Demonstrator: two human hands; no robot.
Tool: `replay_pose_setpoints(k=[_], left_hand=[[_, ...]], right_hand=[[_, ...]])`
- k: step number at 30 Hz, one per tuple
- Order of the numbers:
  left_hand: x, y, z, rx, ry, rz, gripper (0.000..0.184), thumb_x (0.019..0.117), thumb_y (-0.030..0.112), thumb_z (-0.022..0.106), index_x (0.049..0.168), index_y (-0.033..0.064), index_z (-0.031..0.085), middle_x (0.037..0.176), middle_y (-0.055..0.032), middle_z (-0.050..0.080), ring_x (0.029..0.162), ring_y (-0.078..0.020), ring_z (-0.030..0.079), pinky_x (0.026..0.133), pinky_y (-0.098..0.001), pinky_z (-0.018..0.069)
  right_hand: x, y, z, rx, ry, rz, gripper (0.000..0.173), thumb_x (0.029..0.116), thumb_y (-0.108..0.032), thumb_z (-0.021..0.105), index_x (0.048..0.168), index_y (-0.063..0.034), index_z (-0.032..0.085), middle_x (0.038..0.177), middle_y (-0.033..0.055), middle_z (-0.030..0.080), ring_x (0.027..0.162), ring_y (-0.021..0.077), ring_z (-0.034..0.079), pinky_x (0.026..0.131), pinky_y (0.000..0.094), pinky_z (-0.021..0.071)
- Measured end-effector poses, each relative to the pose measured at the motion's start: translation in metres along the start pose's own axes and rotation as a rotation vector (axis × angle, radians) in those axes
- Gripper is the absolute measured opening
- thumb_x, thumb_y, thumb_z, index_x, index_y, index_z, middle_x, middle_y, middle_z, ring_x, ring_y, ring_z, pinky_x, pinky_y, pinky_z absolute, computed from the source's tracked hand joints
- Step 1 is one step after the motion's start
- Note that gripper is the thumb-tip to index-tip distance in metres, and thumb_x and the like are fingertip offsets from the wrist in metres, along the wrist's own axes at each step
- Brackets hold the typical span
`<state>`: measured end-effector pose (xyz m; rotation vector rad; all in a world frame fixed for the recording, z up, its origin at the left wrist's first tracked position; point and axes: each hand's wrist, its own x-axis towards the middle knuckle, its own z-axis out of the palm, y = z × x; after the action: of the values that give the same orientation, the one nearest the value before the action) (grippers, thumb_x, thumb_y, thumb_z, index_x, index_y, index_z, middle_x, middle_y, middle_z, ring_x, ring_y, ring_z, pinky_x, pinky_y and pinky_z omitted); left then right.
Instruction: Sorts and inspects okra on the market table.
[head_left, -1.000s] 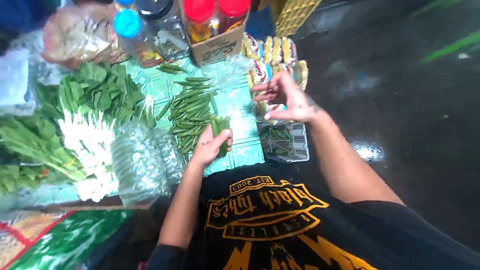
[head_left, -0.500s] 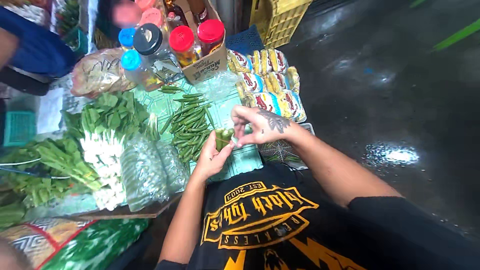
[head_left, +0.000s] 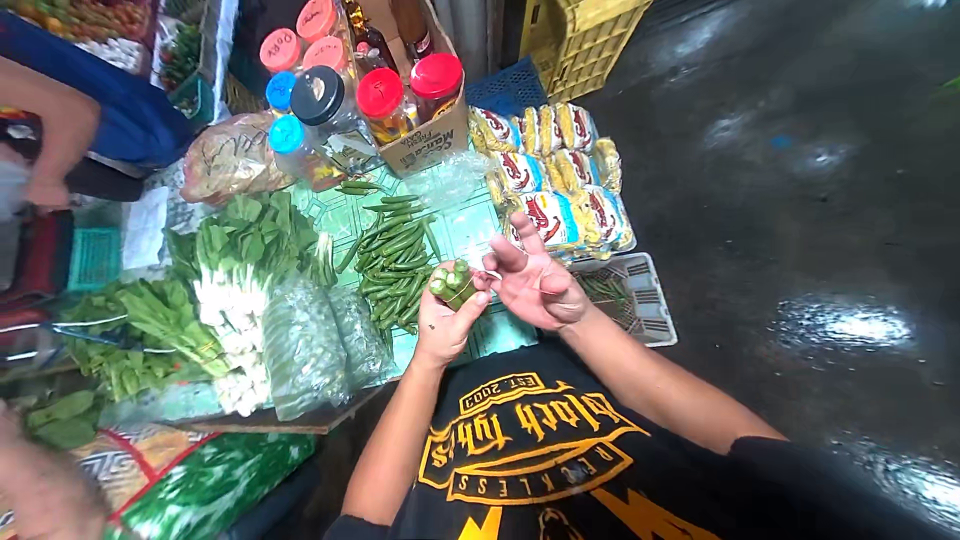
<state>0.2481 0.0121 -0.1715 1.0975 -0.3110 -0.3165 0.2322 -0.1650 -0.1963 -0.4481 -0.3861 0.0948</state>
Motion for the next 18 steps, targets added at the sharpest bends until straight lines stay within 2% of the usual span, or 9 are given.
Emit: replay_pose_setpoints(k=[2,4,6,8,10,11,12,15,18], left_hand=[[0.001,0.008,0.006,0.234,0.019,0.058,0.042,0.0882,0.004,0.077,0.125,0.0012,0.058,0.102,-0.0136,0.070,0.089,-0.0235,0.071,0.084,-0.0422,0.0622],[0.004,0.013,0.007,0.504,0.035,0.147,0.043,0.0855,0.003,0.079,0.124,-0.0006,0.061,0.104,-0.0124,0.072,0.090,-0.0225,0.072,0.082,-0.0418,0.0640],[0.008,0.011,0.007,0.815,0.054,0.225,0.034,0.0811,0.010,0.083,0.112,0.0022,0.070,0.100,-0.0065,0.073,0.087,-0.0164,0.072,0.079,-0.0370,0.0646],[0.008,0.008,0.011,1.112,0.065,0.278,0.020,0.0789,0.014,0.082,0.095,0.0050,0.074,0.093,-0.0053,0.073,0.086,-0.0151,0.072,0.078,-0.0354,0.0630],[0.007,0.022,0.013,1.333,0.054,0.224,0.023,0.0819,0.013,0.077,0.104,0.0072,0.078,0.103,-0.0075,0.076,0.096,-0.0200,0.073,0.085,-0.0411,0.0619],[0.006,0.031,0.016,1.418,0.036,0.168,0.029,0.0842,0.012,0.072,0.113,0.0073,0.077,0.110,-0.0091,0.076,0.103,-0.0230,0.073,0.090,-0.0443,0.0600],[0.006,0.037,0.019,1.479,0.028,0.129,0.033,0.0836,0.012,0.072,0.116,0.0072,0.076,0.111,-0.0090,0.076,0.104,-0.0237,0.073,0.091,-0.0450,0.0591],[0.006,0.037,0.023,1.499,0.044,0.093,0.053,0.0765,0.014,0.082,0.126,0.0027,0.067,0.105,-0.0103,0.076,0.096,-0.0254,0.073,0.085,-0.0477,0.0604],[0.004,0.039,0.025,1.454,0.079,-0.020,0.066,0.0732,0.009,0.078,0.134,-0.0012,0.055,0.101,-0.0124,0.073,0.090,-0.0279,0.073,0.077,-0.0492,0.0605]], right_hand=[[0.007,-0.003,0.007,-0.099,0.023,0.035,0.090,0.0887,-0.035,0.078,0.159,-0.0408,0.022,0.156,0.0030,0.048,0.125,0.0229,0.059,0.102,0.0403,0.0510],[0.016,-0.009,0.017,-0.269,0.037,0.063,0.102,0.0816,-0.027,0.084,0.158,-0.0334,0.017,0.152,0.0073,0.052,0.121,0.0244,0.063,0.096,0.0397,0.0550],[0.022,-0.018,0.021,-0.493,0.016,0.044,0.107,0.0782,-0.027,0.087,0.159,-0.0215,0.016,0.137,0.0148,0.062,0.115,0.0295,0.066,0.095,0.0443,0.0576],[0.023,-0.027,0.024,-0.789,-0.008,-0.006,0.104,0.0780,-0.035,0.084,0.159,-0.0129,0.023,0.121,0.0125,0.068,0.108,0.0286,0.068,0.093,0.0465,0.0594],[0.031,-0.022,0.026,-1.001,-0.022,-0.055,0.095,0.0778,-0.045,0.084,0.154,-0.0129,0.037,0.117,0.0071,0.068,0.107,0.0235,0.066,0.094,0.0437,0.0586],[0.035,-0.017,0.025,-1.048,-0.022,-0.077,0.089,0.0778,-0.046,0.084,0.149,-0.0118,0.044,0.118,0.0063,0.067,0.107,0.0199,0.066,0.095,0.0400,0.0576],[0.038,-0.012,0.022,-1.049,-0.023,-0.080,0.079,0.0786,-0.044,0.083,0.142,-0.0101,0.051,0.120,0.0058,0.066,0.107,0.0171,0.066,0.095,0.0364,0.0570],[0.037,-0.011,0.018,-0.968,-0.027,-0.042,0.058,0.0793,-0.036,0.076,0.131,-0.0155,0.059,0.124,0.0021,0.065,0.112,0.0165,0.064,0.093,0.0325,0.0573],[0.035,-0.014,0.016,-1.286,-0.109,-0.016,0.038,0.0827,-0.041,0.074,0.114,-0.0193,0.074,0.122,0.0004,0.066,0.112,0.0121,0.063,0.091,0.0304,0.0570]])
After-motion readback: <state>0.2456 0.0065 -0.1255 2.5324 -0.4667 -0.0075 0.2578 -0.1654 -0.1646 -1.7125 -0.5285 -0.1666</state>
